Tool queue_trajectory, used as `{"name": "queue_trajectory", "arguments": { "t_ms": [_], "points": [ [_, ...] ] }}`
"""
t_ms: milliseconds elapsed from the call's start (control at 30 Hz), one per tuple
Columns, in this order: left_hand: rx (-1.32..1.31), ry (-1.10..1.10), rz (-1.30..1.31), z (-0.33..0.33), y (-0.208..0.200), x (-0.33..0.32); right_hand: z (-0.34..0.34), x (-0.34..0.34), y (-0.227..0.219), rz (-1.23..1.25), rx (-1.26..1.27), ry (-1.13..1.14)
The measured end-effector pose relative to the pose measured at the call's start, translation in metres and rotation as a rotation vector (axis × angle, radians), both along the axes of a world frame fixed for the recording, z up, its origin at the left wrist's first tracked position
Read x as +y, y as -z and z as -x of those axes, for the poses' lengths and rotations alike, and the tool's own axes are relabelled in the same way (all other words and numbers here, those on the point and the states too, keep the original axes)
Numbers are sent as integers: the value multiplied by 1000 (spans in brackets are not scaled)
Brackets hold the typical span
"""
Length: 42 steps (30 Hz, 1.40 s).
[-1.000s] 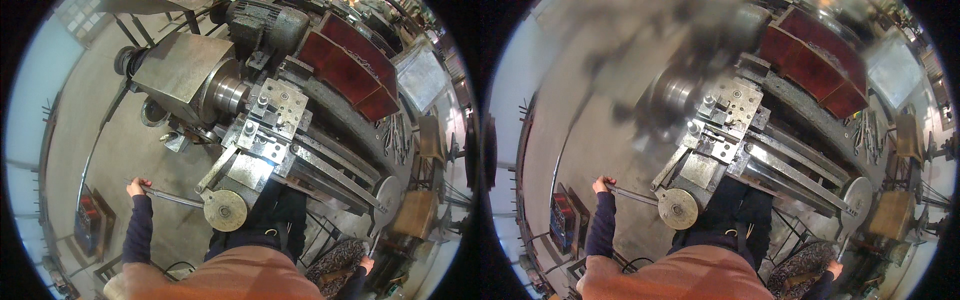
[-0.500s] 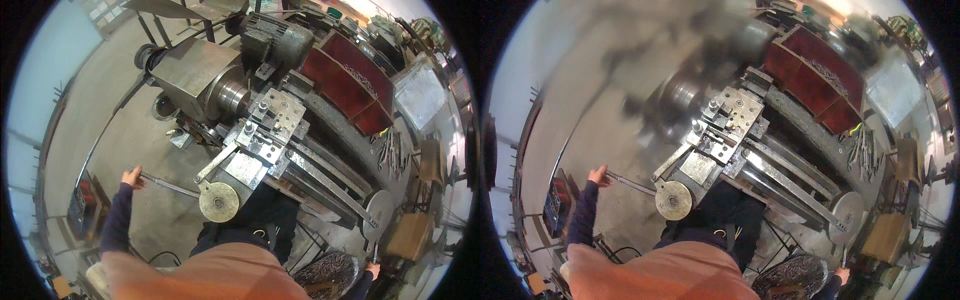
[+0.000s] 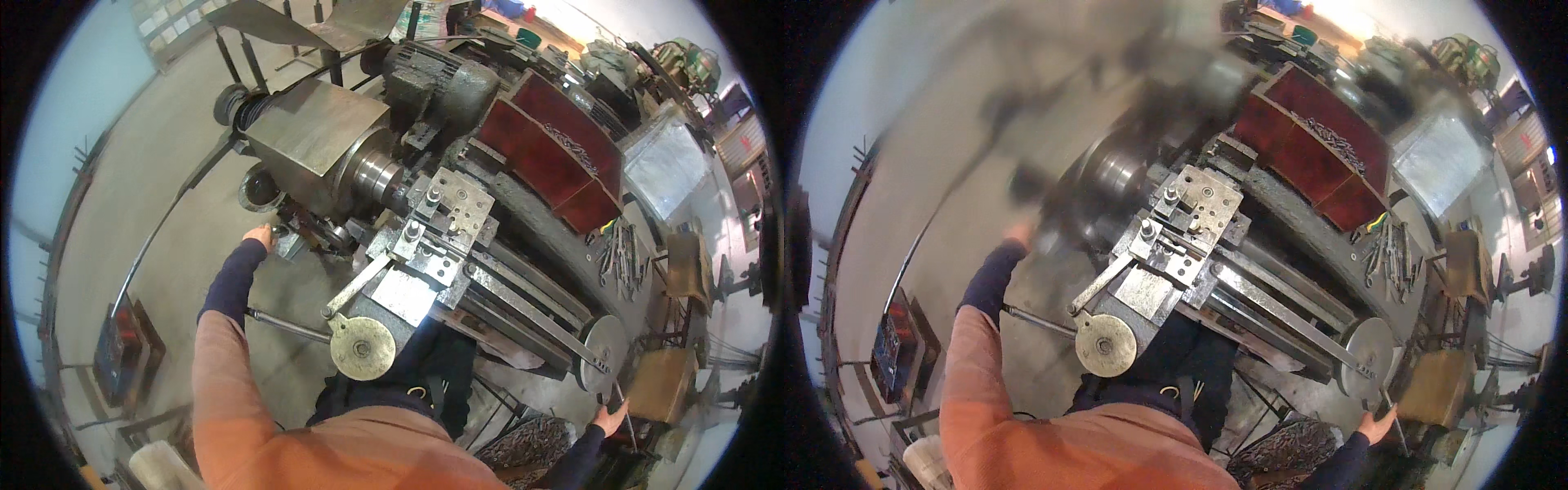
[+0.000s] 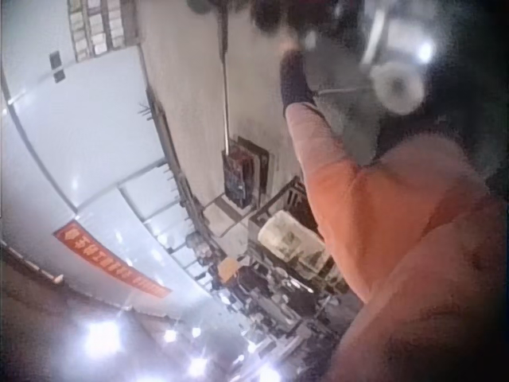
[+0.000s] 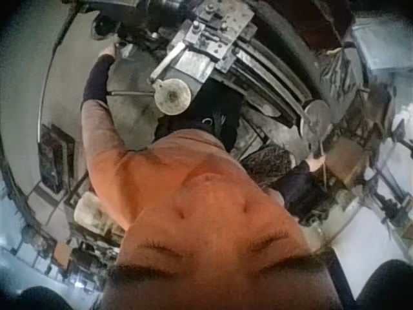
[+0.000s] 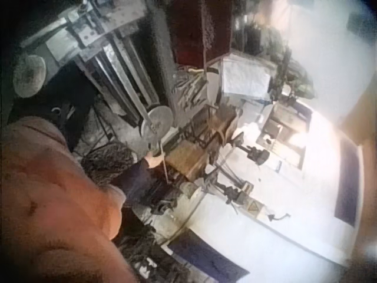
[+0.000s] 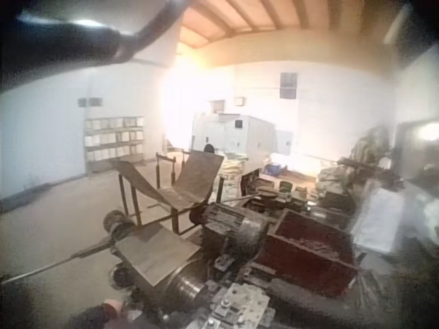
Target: The person repeatedly loads small metal tubes into a lathe chuck, operates the machine using hand levers, and then removes the processed tubes. The finished pieces are placed into a nearby container filled with metal shavings.
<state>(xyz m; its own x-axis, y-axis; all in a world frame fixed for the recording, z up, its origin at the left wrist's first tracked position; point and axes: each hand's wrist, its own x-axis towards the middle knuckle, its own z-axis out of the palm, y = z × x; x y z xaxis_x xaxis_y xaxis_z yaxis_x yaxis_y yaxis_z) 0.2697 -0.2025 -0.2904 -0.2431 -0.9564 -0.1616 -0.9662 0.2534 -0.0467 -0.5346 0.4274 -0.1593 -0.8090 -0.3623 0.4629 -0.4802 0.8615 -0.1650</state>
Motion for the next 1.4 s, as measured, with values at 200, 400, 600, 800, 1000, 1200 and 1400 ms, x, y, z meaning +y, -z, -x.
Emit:
{"name": "queue_trajectory", "arguments": {
  "t_ms": [200, 400, 600, 800, 1000, 1200, 1400],
  "points": [
    [178, -374, -147, 48, 13, -6, -83, -28, -39, 239, -198, -38],
    [190, -183, -85, 11, 71, 2, -64, -100, -85, 429, -249, -376],
    [-16, -95, -215, 27, -10, 4, -157, -290, -179, 342, -387, -888],
    [192, -23, 137, -31, -98, -13, -321, -473, -195, 187, -420, -1686],
    [124, -318, 506, -221, -206, 37, -400, -553, -171, -443, -515, -1360],
    [226, -720, 423, -172, -169, 131, -407, -562, -162, -512, -336, -1225],
    [198, -778, 390, -72, -209, 198, -412, -558, -170, -473, -402, -1227]
  ]
}}
